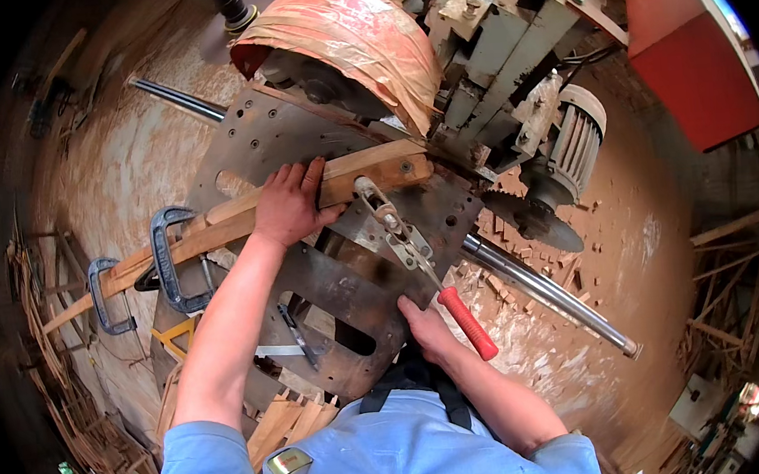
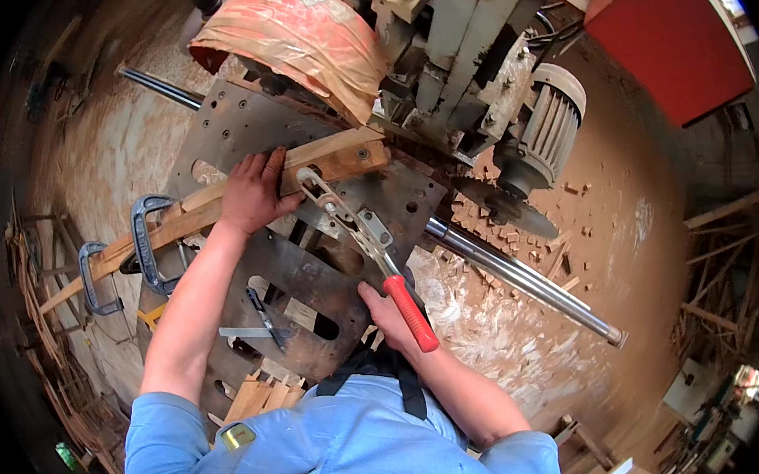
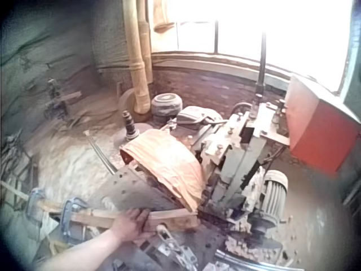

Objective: The person uses a miter saw to cut wooden planks into smaller pieces. They then walk to a workbench, arrange the cut pieces, and apply glue to the ends of some planks.

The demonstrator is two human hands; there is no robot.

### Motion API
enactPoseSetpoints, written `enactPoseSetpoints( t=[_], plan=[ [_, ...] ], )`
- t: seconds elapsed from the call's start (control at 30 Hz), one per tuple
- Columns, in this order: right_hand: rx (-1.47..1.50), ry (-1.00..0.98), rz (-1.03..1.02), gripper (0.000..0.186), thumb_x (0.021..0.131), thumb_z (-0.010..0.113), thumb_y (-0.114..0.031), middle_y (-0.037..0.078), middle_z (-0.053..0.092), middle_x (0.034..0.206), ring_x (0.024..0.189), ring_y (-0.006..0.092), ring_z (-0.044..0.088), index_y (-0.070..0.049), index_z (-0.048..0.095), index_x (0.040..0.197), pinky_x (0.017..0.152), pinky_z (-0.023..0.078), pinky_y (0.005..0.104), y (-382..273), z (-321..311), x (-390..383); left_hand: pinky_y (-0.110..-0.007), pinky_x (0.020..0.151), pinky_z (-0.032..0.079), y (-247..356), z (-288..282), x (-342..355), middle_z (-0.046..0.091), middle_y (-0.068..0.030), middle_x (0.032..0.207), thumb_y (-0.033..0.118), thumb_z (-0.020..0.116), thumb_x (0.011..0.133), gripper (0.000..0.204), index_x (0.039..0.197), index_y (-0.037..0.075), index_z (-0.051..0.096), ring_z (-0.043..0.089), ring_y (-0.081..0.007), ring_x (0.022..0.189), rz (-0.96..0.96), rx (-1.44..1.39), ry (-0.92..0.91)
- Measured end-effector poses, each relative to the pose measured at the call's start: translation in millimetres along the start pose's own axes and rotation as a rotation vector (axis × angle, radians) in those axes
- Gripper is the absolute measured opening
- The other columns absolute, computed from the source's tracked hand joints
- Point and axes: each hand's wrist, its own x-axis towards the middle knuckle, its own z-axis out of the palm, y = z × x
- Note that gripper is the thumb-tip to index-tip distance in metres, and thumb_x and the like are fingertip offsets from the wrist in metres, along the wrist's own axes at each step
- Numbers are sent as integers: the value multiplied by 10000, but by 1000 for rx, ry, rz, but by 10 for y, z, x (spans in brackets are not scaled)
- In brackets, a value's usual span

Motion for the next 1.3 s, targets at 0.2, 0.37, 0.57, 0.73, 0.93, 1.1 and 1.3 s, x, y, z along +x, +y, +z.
enactPoseSetpoints(
  t=[0.2, 0.37, 0.57, 0.73, 0.93, 1.1, 1.3],
  plan=[
    [-74, 49, 20, 411, 908, 597, -248, 126, 598, 1107, 1003, 194, 557, 52, 528, 1180, 892, 437, 315, -23, 132, 162, -405, 812, 455, -197, 109, 71, 571, -137, 1025, 556, 671, 696, 796, 1291, 58, 493, 551, -318, 941, -14, -28, -5],
    [36, 48, 46, 418, 900, 614, -277, 125, 594, 1091, 1003, 193, 555, 50, 544, 1150, 900, 434, 310, 11, 357, 243, -403, 811, 455, -405, 129, 84, 576, -133, 1019, 543, 686, 686, 793, 1281, 51, 507, 552, -319, 931, -4, -13, -9],
    [-2, 42, 10, 406, 898, 622, -297, 105, 591, 1103, 1017, 187, 550, 17, 564, 1148, 918, 425, 308, 104, 422, 395, -404, 801, 460, -555, 209, 65, 568, -147, 972, 487, 710, 641, 817, 1285, 32, 496, 546, -336, 915, -15, -52, -7],
    [-3, 81, 18, 355, 896, 623, -295, 81, 600, 1045, 977, 170, 550, -1, 592, 1094, 893, 431, 312, 6, 670, 518, -399, 802, 461, -806, 141, 180, 572, -140, 990, 458, 718, 629, 804, 1278, 38, 499, 549, -326, 920, -34, -43, -35],
    [-48, 102, 18, 324, 899, 622, -313, 56, 598, 1008, 953, 153, 547, -28, 607, 1053, 889, 423, 309, -82, 705, 404, -397, 808, 463, -745, 128, 123, 574, -134, 1016, 437, 718, 622, 796, 1280, 49, 494, 552, -319, 936, -46, -39, -56],
    [-83, 107, 34, 333, 915, 597, -337, 51, 592, 1027, 984, 151, 530, -38, 604, 1062, 919, 400, 307, -324, 844, 299, -400, 812, 463, -784, 129, 130, 574, -134, 1022, 392, 720, 607, 779, 1270, 48, 496, 551, -320, 943, -50, -49, -63],
    [-223, 142, 6, 337, 927, 581, -351, 44, 580, 1032, 992, 147, 515, -46, 599, 1071, 926, 396, 309, -455, 949, 263, -401, 810, 462, -851, 132, 129, 570, -128, 1024, 340, 722, 590, 758, 1255, 50, 504, 550, -317, 950, -52, -58, -63]
  ],
)
